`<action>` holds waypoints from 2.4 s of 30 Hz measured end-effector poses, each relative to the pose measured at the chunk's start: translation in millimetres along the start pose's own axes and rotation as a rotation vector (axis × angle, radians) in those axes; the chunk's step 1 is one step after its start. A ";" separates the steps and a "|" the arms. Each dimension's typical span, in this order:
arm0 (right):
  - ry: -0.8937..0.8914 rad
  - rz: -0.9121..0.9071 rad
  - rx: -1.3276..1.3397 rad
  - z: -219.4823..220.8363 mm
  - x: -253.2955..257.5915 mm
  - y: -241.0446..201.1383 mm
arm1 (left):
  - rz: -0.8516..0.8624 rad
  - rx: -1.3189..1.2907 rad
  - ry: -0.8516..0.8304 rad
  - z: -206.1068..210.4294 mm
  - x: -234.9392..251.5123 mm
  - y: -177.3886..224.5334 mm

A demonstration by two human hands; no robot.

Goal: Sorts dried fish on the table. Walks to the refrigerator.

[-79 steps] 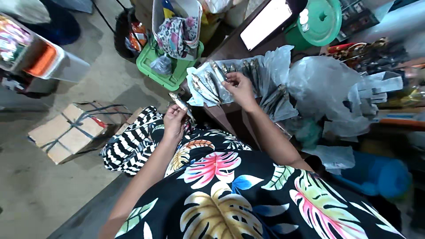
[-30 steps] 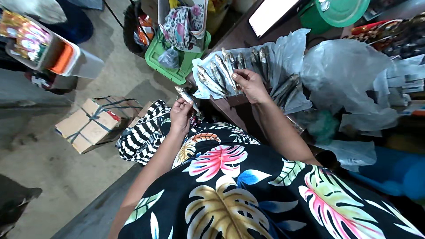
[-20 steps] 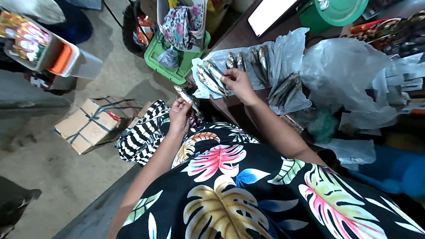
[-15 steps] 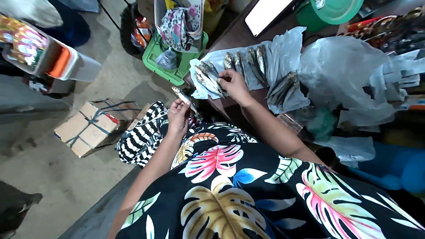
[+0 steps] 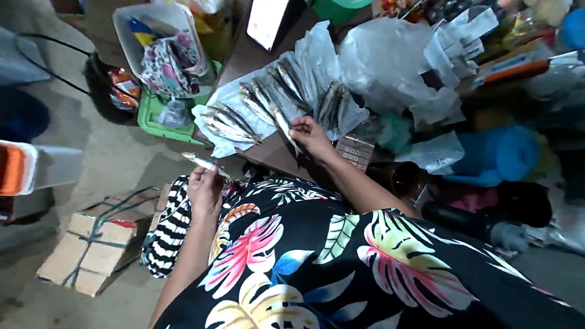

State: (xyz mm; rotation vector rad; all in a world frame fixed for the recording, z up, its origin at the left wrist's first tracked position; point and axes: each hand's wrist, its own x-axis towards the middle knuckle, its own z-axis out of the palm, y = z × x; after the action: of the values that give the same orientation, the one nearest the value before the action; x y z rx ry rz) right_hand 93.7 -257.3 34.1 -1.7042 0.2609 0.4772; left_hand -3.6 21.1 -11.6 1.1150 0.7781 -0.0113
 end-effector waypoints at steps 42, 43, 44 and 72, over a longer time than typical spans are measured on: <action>0.386 0.215 -0.316 -118.4 3.9 25.5 | 0.094 0.055 -0.039 24.7 -17.0 1.9; 0.397 0.212 -0.283 -118.5 1.2 26.0 | 0.093 0.065 -0.047 27.4 -16.7 2.8; 0.410 0.205 -0.251 -118.7 -2.0 25.9 | 0.093 0.079 -0.052 31.6 -17.1 4.2; 0.310 0.068 0.479 -100.3 -12.8 22.8 | 0.143 0.227 -0.419 164.0 4.2 55.7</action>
State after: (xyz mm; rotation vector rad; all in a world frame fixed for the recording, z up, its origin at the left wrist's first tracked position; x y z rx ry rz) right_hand 89.3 -360.8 32.8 -1.2938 0.6087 0.1750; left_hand 111.5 -83.4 64.8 1.3259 0.3256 -0.2112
